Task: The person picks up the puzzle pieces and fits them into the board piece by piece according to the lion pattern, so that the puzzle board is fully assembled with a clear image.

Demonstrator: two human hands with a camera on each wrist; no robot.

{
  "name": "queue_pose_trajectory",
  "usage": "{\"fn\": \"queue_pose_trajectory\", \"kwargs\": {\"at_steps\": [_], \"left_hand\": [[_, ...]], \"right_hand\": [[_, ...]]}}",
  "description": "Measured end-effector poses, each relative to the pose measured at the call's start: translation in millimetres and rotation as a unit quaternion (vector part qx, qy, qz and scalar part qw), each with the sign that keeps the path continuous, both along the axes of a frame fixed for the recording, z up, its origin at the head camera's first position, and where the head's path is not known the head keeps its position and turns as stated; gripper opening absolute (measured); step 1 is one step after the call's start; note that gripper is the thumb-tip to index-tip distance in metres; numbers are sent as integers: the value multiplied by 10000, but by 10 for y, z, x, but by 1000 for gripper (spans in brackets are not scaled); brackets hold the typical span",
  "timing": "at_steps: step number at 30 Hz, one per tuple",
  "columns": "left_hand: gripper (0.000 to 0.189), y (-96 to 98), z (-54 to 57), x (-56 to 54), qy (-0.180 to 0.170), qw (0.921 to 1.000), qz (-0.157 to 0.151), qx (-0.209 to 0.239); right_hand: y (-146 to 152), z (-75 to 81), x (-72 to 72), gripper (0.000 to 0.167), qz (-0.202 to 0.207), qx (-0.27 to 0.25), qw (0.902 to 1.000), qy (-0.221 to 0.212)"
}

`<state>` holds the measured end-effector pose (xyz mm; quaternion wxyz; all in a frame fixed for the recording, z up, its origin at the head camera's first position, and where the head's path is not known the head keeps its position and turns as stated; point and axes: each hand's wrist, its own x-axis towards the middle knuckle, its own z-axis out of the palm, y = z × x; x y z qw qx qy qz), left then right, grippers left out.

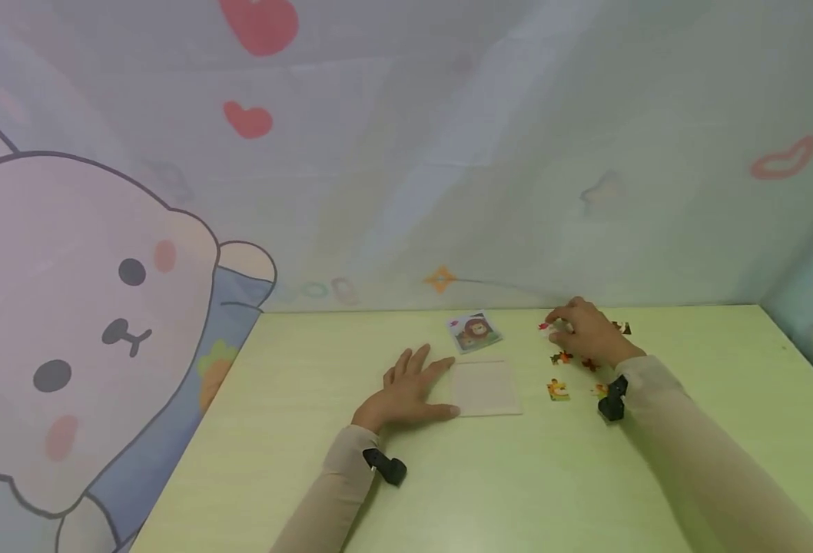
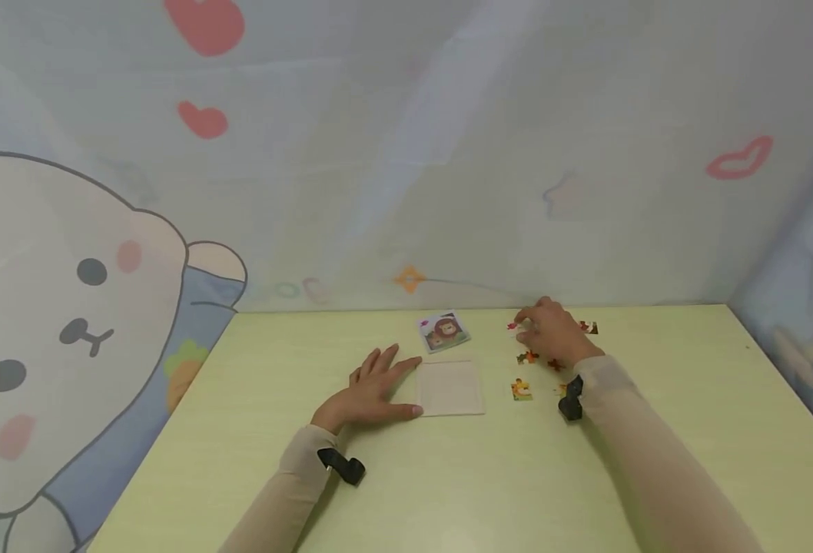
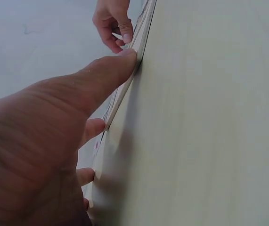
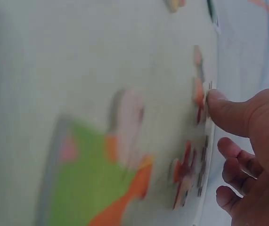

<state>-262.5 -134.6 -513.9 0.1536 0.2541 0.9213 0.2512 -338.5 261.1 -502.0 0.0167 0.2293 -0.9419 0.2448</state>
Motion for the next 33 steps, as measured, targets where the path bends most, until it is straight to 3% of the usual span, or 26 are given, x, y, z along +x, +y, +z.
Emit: {"fn": "queue_pose_trajectory", "kwargs": {"at_steps": [3, 8, 13, 16, 20, 26, 33], "left_hand": [[90, 19, 11, 15, 58, 9999, 32, -136], [91, 47, 13, 22, 19, 9998, 99, -156], [97, 42, -4, 29, 18, 9999, 164, -3], [96, 40, -38, 31, 62, 9998, 182, 4], [96, 34, -92, 26, 126, 9997, 214, 21], [96, 39, 1, 77, 103, 9996, 249, -22], [93, 36, -10, 77, 197, 9989, 319, -280]], "right_hand": [[-43, 28, 6, 23, -227, -306, 9986, -378], [-157, 99, 48, 10, -529, -964, 9927, -491], [-313, 171, 132, 16, -622, -1443, 9858, -598], [-430, 185, 194, 18, -660, -1665, 9797, -905], [-629, 180, 288, 17, -492, -1764, 9743, -1312], [-964, 139, 403, 15, -156, -1709, 9733, -1523], [-1228, 59, 424, 9, 77, -1393, 9842, -1087]]}}
